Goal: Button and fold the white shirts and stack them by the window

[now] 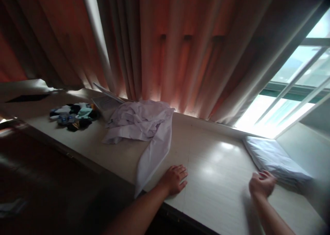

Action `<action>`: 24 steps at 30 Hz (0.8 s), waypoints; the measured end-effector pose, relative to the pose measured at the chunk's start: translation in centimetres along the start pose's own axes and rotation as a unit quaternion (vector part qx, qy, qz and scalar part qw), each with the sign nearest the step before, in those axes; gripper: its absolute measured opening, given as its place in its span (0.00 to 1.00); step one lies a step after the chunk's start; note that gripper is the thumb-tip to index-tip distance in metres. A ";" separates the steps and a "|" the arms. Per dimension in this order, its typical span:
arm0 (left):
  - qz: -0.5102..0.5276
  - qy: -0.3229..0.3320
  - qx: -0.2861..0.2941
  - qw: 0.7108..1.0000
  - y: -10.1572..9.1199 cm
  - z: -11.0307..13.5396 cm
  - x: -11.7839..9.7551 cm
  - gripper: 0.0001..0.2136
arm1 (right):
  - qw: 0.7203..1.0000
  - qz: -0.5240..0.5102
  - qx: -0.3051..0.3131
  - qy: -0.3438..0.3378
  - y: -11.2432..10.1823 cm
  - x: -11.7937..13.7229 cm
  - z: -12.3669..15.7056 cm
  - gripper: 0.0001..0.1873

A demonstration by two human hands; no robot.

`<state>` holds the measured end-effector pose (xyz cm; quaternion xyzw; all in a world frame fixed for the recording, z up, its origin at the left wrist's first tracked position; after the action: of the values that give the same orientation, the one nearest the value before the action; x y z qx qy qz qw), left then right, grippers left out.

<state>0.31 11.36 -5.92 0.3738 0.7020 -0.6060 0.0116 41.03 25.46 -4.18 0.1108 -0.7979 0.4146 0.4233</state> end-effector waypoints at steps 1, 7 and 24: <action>0.001 0.009 -0.006 1.000 -0.2 0.0 -0.1 0.18 | 0.999 -0.002 0.040 -0.002 1.9 2.1 2.2 0.31; 0.048 0.003 -0.111 0.993 -2.4 3.5 -1.6 0.09 | 0.918 0.003 0.382 -0.108 18.0 17.0 20.7 0.20; 0.580 -0.410 -0.467 0.527 -3.6 21.9 5.3 0.15 | 0.975 -0.059 0.207 -0.057 3.5 19.3 20.9 0.13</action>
<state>-15.01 -4.69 -11.23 0.3497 0.4315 -0.1382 0.8200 15.08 15.25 2.48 0.2669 -0.7098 0.5378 0.3685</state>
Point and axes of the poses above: each hand's wrist, its own z-axis away from the middle knuckle, its own y-axis out of the palm, x = y × z, the point moved 9 cm from there along -z, towards the middle knuckle, and after that the axes turned 7 degrees about y, right-handed, at the moved point
